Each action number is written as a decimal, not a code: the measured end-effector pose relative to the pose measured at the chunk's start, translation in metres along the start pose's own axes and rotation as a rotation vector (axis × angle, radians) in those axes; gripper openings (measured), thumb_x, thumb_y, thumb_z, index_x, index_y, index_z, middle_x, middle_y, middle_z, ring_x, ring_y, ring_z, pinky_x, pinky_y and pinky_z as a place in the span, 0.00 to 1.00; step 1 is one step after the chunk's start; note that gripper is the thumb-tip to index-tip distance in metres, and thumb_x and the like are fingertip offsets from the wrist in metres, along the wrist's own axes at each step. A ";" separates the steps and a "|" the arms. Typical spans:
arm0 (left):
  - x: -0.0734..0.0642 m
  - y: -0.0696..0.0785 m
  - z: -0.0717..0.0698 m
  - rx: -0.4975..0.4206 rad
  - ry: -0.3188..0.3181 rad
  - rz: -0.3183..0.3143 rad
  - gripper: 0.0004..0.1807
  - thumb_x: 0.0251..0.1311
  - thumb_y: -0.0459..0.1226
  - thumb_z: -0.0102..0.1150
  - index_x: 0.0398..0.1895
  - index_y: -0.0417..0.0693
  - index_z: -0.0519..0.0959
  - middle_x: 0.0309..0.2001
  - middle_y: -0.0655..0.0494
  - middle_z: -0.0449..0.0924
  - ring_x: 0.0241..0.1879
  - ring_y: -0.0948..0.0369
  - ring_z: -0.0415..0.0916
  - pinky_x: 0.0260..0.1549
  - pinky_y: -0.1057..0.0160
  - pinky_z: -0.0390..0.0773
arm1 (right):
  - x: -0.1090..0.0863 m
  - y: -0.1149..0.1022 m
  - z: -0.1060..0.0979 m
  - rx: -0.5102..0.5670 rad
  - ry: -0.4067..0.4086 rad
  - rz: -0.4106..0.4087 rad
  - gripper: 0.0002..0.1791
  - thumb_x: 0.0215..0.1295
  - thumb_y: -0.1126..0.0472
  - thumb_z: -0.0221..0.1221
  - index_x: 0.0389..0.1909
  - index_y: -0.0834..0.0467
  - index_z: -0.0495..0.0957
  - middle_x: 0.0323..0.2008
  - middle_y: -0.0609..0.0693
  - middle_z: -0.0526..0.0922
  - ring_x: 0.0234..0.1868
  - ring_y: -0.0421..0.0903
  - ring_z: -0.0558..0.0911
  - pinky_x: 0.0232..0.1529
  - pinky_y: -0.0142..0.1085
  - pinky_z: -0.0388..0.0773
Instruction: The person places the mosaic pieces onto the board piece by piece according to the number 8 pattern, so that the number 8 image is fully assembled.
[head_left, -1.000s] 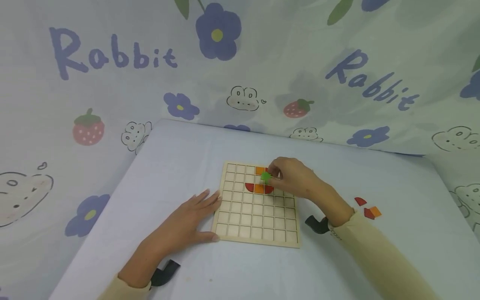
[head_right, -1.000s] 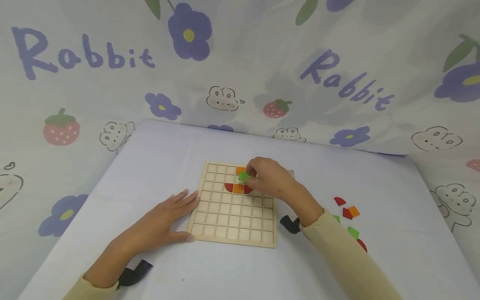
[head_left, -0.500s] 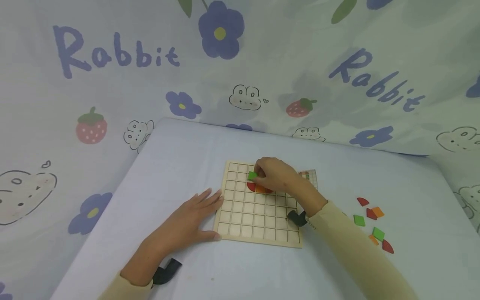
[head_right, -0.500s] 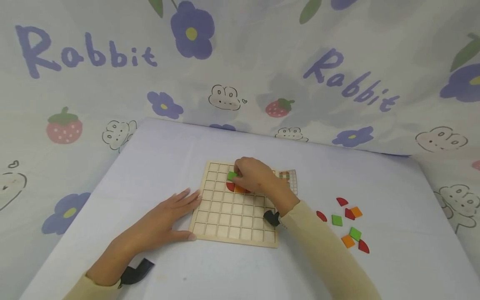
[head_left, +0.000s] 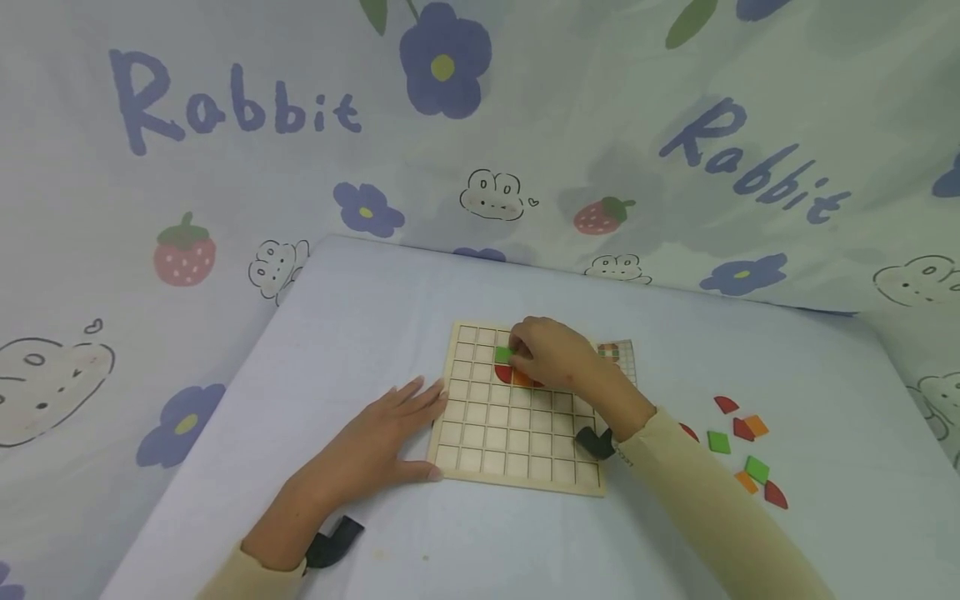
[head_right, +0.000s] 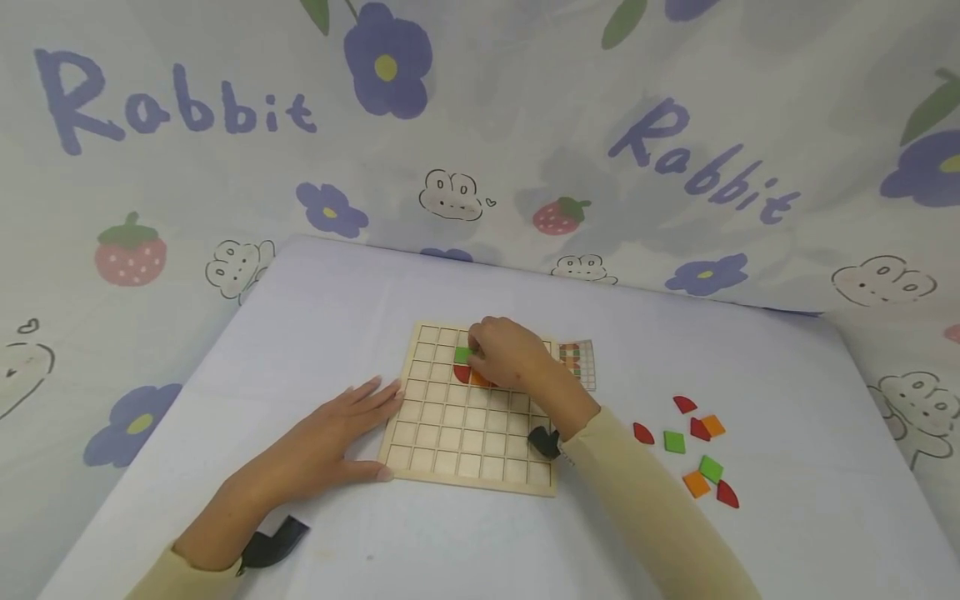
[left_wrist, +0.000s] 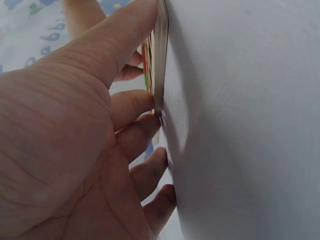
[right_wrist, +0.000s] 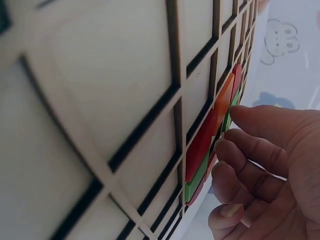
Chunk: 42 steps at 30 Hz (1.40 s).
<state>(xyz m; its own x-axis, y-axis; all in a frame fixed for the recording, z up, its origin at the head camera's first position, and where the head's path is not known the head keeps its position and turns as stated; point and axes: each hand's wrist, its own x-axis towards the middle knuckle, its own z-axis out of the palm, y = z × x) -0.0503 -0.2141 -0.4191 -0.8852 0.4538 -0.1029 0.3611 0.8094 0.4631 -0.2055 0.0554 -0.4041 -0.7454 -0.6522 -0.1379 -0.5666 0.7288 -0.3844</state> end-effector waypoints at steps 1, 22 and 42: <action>0.000 0.000 0.000 0.000 -0.003 -0.002 0.54 0.55 0.54 0.77 0.81 0.46 0.63 0.82 0.55 0.55 0.82 0.47 0.45 0.79 0.42 0.51 | -0.001 0.000 0.000 -0.004 0.006 -0.005 0.11 0.74 0.56 0.64 0.47 0.59 0.85 0.38 0.46 0.82 0.40 0.43 0.80 0.46 0.37 0.82; 0.002 0.002 0.001 0.013 -0.032 -0.049 0.55 0.55 0.56 0.76 0.82 0.48 0.61 0.83 0.57 0.52 0.83 0.48 0.43 0.79 0.42 0.50 | -0.106 0.057 -0.030 0.153 0.170 0.089 0.11 0.77 0.66 0.58 0.52 0.62 0.85 0.44 0.50 0.86 0.39 0.45 0.79 0.37 0.40 0.81; 0.004 0.001 0.002 0.003 -0.027 -0.036 0.55 0.55 0.57 0.76 0.82 0.48 0.61 0.83 0.57 0.52 0.82 0.48 0.44 0.79 0.41 0.50 | -0.221 0.117 -0.024 0.134 0.106 0.293 0.12 0.72 0.66 0.64 0.53 0.60 0.85 0.46 0.49 0.87 0.40 0.44 0.80 0.37 0.36 0.84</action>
<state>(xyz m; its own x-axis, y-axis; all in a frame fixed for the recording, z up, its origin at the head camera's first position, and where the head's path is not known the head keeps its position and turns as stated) -0.0530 -0.2111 -0.4205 -0.8896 0.4338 -0.1429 0.3299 0.8266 0.4559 -0.1153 0.2900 -0.3962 -0.9060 -0.3888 -0.1670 -0.2772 0.8436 -0.4599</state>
